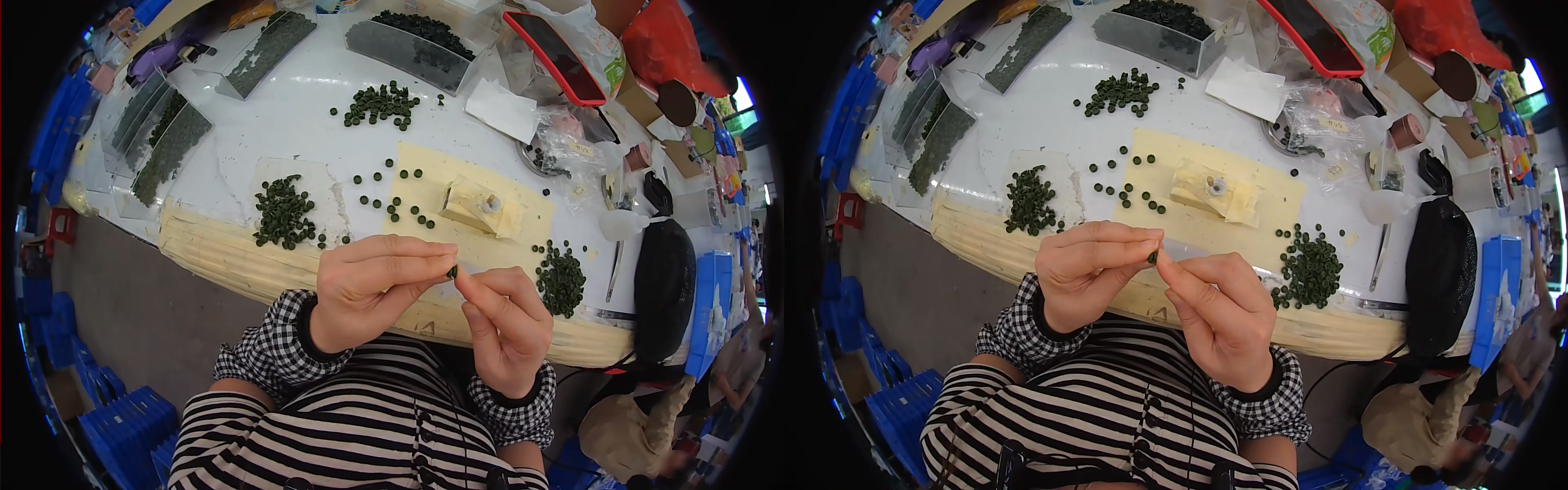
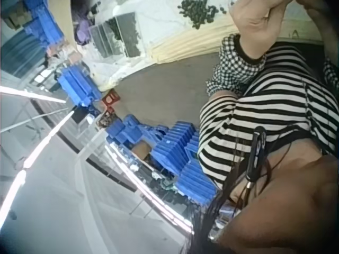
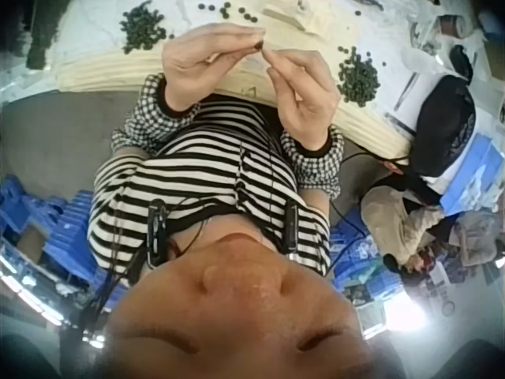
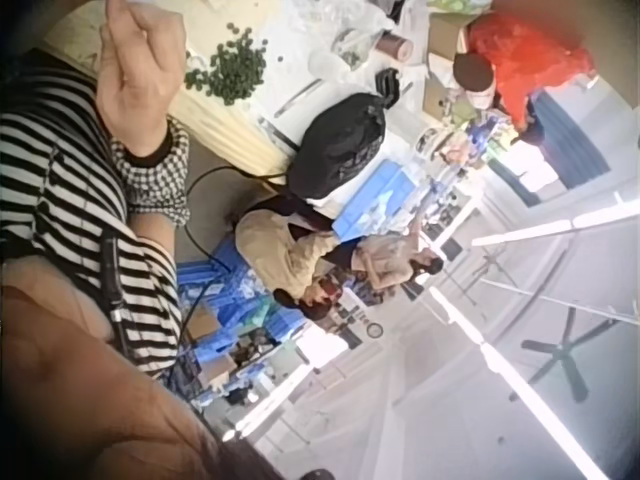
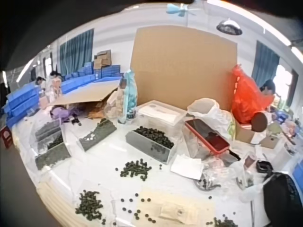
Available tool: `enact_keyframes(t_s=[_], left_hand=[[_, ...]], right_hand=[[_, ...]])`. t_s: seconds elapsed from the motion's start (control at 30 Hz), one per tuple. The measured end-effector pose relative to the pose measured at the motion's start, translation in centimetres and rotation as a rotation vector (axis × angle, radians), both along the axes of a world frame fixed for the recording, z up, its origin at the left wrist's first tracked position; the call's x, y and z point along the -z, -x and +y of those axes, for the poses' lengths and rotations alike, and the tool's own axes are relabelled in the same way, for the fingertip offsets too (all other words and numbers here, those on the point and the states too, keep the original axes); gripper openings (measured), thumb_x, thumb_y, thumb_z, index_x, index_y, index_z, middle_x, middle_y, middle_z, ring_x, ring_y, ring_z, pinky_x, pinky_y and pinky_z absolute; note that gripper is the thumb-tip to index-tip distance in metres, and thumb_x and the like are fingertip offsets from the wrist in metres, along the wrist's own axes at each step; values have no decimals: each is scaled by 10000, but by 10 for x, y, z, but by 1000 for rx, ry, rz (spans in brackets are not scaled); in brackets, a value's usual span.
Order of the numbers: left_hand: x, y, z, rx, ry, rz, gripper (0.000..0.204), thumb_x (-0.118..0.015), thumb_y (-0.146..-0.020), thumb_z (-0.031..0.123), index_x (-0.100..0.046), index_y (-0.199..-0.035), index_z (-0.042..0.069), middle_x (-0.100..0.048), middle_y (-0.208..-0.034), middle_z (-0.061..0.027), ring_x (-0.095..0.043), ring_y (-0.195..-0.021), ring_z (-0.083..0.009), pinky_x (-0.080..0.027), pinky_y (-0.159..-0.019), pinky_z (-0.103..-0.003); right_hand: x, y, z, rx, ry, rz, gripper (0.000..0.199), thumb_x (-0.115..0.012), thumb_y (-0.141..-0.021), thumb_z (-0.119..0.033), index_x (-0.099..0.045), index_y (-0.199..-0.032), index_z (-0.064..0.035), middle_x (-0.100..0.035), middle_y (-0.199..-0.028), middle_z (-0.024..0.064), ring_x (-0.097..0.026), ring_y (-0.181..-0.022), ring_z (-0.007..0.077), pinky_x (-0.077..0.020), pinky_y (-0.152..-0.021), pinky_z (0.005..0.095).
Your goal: Sorting and arranging small green toy components on a workbench in a factory setting.
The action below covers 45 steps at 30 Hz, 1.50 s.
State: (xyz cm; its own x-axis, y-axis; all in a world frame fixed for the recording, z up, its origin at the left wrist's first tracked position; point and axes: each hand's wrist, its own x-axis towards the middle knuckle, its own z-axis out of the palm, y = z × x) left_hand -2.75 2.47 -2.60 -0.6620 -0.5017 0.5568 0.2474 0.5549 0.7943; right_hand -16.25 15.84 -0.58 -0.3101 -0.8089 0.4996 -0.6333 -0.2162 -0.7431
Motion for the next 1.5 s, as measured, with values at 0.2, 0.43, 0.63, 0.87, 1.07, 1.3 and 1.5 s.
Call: enact_keyframes(t_s=[0.2, 0.43, 0.63, 0.87, 1.07, 1.3, 1.5], left_hand=[[-1, 3, 2, -28, -43, -18, 227, -700, -796, -79, -710, -1014, -18, -712, -992, -158, -705, -890, -230, -576, -759, -282], [3, 5, 2, -51, -163, -10, 229, -705, -786, -89, -709, -1004, -18, -715, -956, -148, -692, -833, -205, -544, -729, -279], [1, 1, 1, 6, -200, -58, 219, -664, -839, -95, -688, -1051, -43, -697, -981, -146, -665, -886, -179, -521, -784, -266], [4, 3, 1, -7, -202, -21, 232, -705, -787, -103, -702, -1009, -37, -710, -943, -145, -673, -825, -186, -520, -731, -268], [3, 2, 1, -5, -243, -26, 231, -706, -789, -102, -703, -1010, -36, -709, -947, -146, -671, -834, -184, -518, -736, -266], [3, 2, 2, -16, -249, -30, 230, -703, -791, -102, -704, -1010, -34, -709, -945, -141, -669, -836, -180, -517, -737, -264], [2, 2, 3, -12, -251, -34, 219, -688, -809, -98, -699, -1018, -36, -703, -956, -142, -667, -855, -177, -517, -754, -264]], right_hand=[[3, -1, 0, 8, -12, -19, 376, -704, -775, 43, -692, -1145, -16, -640, -893, 89, -583, -735, 198, -476, -640, 284], [-3, 14, 27, 18, -144, -97, 205, -666, -823, 30, -692, -1026, 20, -654, -820, 117, -642, -720, 214, -512, -664, 293], [7, 23, 75, -459, -794, -105, 239, -590, -916, -130, -654, -1138, -73, -668, -856, 134, -654, -762, 315, -524, -686, 379], [56, 1, 97, -318, -830, -299, 226, -590, -921, -146, -685, -1108, -64, -708, -921, 156, -678, -810, 332, -542, -762, 364], [73, -9, 95, -301, -844, -348, 183, -612, -915, -170, -718, -1017, -63, -708, -885, 160, -675, -794, 332, -538, -736, 376], [71, -18, 88, -186, -999, -179, 154, -634, -898, -184, -587, -943, -45, -690, -777, 163, -663, -719, 350, -514, -662, 394], [75, -21, 88, -151, -924, -207, 174, -644, -884, -167, -587, -973, -29, -693, -825, 181, -673, -757, 357, -525, -684, 406]])
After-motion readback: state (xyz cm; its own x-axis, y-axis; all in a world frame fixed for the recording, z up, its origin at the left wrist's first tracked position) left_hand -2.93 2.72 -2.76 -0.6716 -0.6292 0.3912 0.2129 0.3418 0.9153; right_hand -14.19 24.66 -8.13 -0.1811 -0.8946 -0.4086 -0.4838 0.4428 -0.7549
